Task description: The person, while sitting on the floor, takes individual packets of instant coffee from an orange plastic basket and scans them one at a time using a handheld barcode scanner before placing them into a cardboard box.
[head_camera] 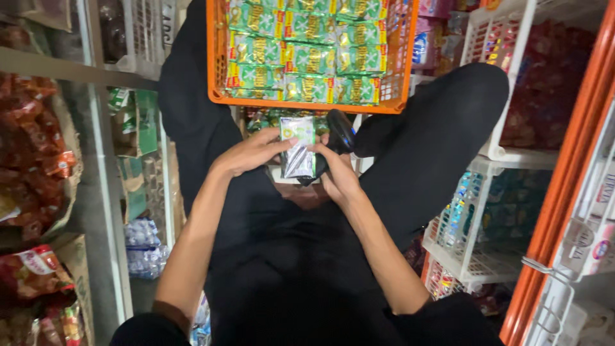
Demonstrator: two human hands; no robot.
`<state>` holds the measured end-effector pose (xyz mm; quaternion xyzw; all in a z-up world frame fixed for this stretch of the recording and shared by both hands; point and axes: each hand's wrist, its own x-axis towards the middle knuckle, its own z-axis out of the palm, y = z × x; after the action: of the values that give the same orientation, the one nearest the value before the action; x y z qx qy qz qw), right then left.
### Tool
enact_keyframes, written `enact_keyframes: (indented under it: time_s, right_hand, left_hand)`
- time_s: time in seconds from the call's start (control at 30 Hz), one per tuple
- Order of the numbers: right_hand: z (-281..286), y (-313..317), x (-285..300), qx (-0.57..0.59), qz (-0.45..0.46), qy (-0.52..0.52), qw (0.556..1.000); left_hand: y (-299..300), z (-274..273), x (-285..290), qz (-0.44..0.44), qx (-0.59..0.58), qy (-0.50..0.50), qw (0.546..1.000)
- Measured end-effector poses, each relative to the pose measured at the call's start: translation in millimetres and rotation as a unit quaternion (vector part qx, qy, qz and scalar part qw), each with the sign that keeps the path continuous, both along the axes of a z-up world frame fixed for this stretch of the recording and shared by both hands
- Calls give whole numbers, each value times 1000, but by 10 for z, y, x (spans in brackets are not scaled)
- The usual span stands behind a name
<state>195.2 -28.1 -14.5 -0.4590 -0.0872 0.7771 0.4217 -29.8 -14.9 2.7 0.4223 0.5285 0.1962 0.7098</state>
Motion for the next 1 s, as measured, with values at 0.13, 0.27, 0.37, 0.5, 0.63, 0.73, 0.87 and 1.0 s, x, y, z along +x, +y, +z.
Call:
enact_keyframes:
  time_s: [0.13, 0.27, 0.37, 0.5, 0.63, 0.73, 0.87, 1.0]
  right_hand:
    - [225, 44, -198, 75, 37, -229, 970]
    - [364, -53, -298, 205, 207, -516, 805]
    - [411, -83, -378, 233, 318, -396, 830]
    - [422, -95, -347, 324, 305, -376, 813]
    - [390, -49, -335, 303, 320, -394, 807]
    - [361, -68, -333, 357, 309, -421, 775]
    - [331, -80, -330, 353, 302, -417, 781]
    - [258, -36, -304, 356, 257, -428, 790]
  left_hand:
    - [33, -223, -195, 235, -16, -102, 966]
    - [144, -374, -392, 400, 25, -208, 892]
    - [244, -420, -421, 398, 87, -229, 884]
    - [189, -532, -358, 397, 65, -193, 895]
    - [231, -523, -411, 383, 86, -166, 904]
    - [229, -463, -458, 367, 56, -167, 913]
    - [229, -364, -472, 390, 29, -200, 899]
    - [167, -177, -567, 377, 65, -288, 878]
